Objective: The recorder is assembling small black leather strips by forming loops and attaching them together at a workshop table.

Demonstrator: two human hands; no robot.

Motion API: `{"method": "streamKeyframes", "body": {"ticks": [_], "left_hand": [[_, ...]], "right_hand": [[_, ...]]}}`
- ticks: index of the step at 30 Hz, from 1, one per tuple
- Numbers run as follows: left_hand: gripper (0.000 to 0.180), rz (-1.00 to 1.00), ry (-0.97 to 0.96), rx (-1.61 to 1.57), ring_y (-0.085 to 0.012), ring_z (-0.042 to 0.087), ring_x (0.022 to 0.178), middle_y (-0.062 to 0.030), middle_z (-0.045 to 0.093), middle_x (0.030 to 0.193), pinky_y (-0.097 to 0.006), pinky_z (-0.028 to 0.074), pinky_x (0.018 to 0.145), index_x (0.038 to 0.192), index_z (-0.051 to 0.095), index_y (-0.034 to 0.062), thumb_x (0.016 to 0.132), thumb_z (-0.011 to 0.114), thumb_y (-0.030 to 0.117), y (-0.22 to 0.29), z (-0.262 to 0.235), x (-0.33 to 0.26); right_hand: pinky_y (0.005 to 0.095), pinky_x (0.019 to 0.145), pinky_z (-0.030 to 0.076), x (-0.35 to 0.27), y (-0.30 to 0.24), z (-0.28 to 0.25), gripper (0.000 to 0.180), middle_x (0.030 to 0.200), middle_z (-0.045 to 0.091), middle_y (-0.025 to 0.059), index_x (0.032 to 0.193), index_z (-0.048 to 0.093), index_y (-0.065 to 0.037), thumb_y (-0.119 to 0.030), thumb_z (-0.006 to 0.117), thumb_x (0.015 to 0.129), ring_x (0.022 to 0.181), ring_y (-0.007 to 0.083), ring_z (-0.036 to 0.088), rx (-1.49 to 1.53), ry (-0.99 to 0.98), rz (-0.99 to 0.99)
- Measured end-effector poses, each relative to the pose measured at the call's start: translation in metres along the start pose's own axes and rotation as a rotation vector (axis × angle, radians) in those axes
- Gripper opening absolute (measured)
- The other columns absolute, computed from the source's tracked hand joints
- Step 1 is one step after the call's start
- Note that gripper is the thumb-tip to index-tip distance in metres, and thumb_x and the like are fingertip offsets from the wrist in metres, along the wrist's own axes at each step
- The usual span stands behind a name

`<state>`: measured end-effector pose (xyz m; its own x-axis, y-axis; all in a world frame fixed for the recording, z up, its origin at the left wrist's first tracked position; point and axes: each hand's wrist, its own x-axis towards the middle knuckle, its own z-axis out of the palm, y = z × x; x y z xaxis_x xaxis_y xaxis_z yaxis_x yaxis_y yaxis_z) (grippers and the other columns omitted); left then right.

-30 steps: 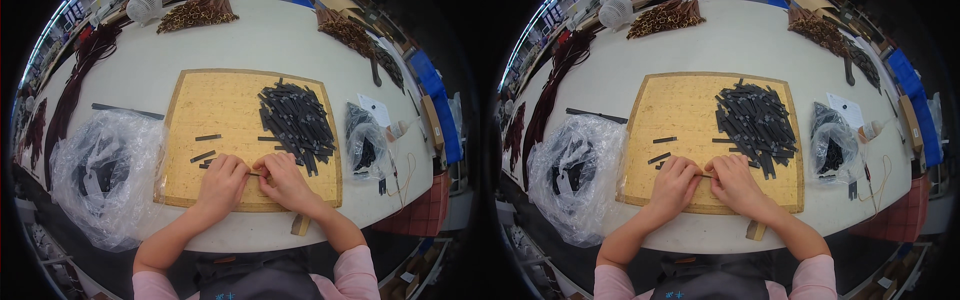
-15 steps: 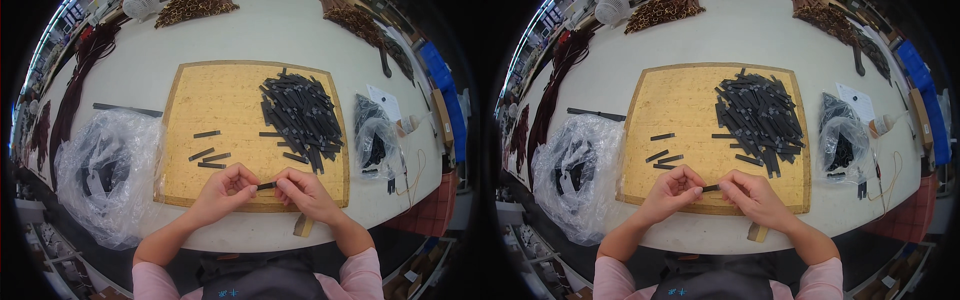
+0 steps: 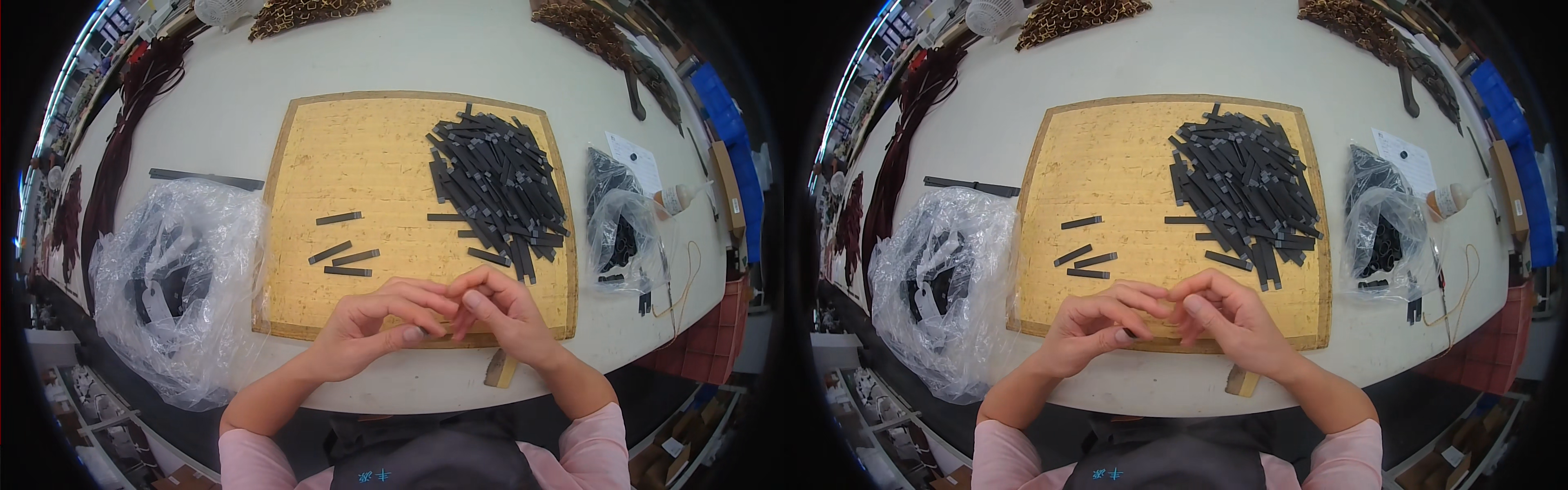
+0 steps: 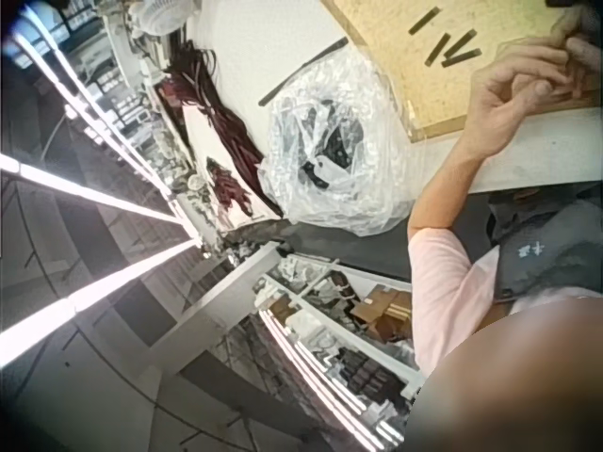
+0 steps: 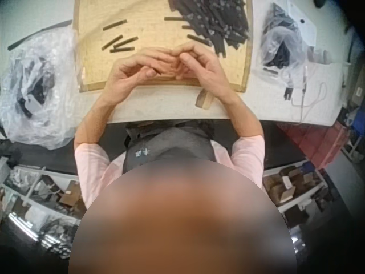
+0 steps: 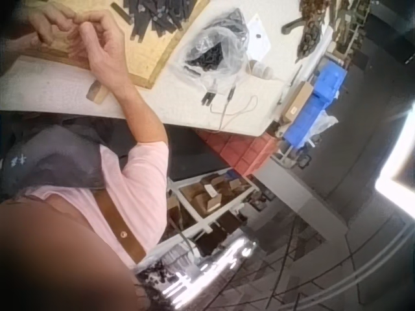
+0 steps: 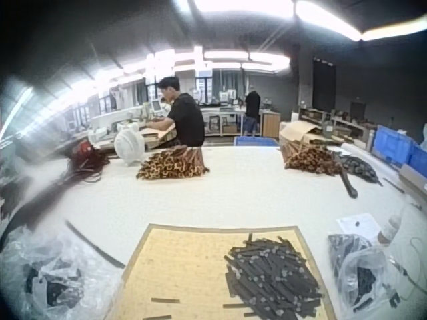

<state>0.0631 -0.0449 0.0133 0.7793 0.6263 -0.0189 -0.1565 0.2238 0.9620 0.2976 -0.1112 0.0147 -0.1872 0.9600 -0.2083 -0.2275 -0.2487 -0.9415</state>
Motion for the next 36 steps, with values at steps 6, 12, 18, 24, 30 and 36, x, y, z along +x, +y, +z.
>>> {"method": "streamKeyframes", "body": {"ticks": [6, 12, 18, 24, 30, 36], "left_hand": [[0.018, 0.137, -0.108, 0.109, -0.0264, 0.048, 0.134, -0.0132, 0.060, 0.136, -0.041, 0.036, 0.111, 0.111, 0.075, 0.0081, 0.096, 0.066, 0.005, -0.011, 0.004, 0.005], [0.026, 0.056, 0.067, 0.410, -0.0203, 0.061, 0.108, -0.0116, 0.063, 0.120, -0.034, 0.048, 0.097, 0.119, 0.067, 0.0022, 0.093, 0.070, 0.005, 0.000, 0.013, 0.006], [0.018, -0.084, 0.196, 0.311, -0.0114, 0.064, 0.088, -0.0054, 0.065, 0.098, -0.024, 0.052, 0.079, 0.114, 0.064, -0.0028, 0.097, 0.065, 0.002, -0.019, 0.011, 0.001], [0.013, -0.019, 0.314, 0.393, -0.0100, 0.063, 0.080, -0.0051, 0.070, 0.089, -0.024, 0.051, 0.075, 0.105, 0.068, -0.0033, 0.094, 0.066, 0.002, -0.016, 0.008, 0.003], [0.015, -0.066, 0.267, 0.322, -0.0098, 0.062, 0.084, -0.0048, 0.069, 0.093, -0.024, 0.050, 0.079, 0.108, 0.069, -0.0018, 0.094, 0.066, 0.001, -0.011, 0.006, 0.000], [0.022, -0.261, -0.184, -0.303, -0.0121, 0.065, 0.092, -0.0068, 0.069, 0.101, -0.029, 0.052, 0.085, 0.117, 0.069, -0.0027, 0.096, 0.069, 0.004, 0.012, 0.008, 0.000]], "right_hand": [[0.0273, 0.073, 0.057, 0.001, 0.010, 0.003, 0.025, 0.089, 0.066, 0.0040, 0.107, 0.061, 0.000, -0.023, 0.053, 0.108, 0.076, 0.0114, 0.065, 0.231, -0.313, 0.247], [0.0217, 0.063, 0.052, -0.003, 0.004, -0.005, 0.014, 0.080, 0.060, 0.0001, 0.099, 0.059, -0.003, -0.016, 0.061, 0.104, 0.069, 0.0056, 0.059, -0.111, -0.008, 0.181], [0.0235, 0.067, 0.053, -0.001, 0.009, -0.004, 0.020, 0.083, 0.062, 0.0020, 0.104, 0.060, -0.001, -0.019, 0.052, 0.108, 0.074, 0.0073, 0.061, -0.127, -0.072, 0.157], [0.0237, 0.070, 0.053, 0.001, 0.007, -0.006, 0.029, 0.084, 0.064, 0.0009, 0.112, 0.065, 0.000, -0.023, 0.048, 0.109, 0.076, 0.0076, 0.062, -0.030, -0.038, 0.168], [0.0253, 0.074, 0.057, 0.002, 0.007, -0.007, 0.015, 0.093, 0.067, 0.0032, 0.112, 0.064, 0.001, -0.010, 0.060, 0.103, 0.084, 0.0102, 0.067, -0.084, -0.106, 0.207], [0.0224, 0.076, 0.054, -0.001, 0.014, -0.012, 0.013, 0.098, 0.068, 0.0031, 0.111, 0.063, 0.002, -0.007, 0.063, 0.101, 0.088, 0.0070, 0.065, 0.093, -0.299, 0.150]]}}
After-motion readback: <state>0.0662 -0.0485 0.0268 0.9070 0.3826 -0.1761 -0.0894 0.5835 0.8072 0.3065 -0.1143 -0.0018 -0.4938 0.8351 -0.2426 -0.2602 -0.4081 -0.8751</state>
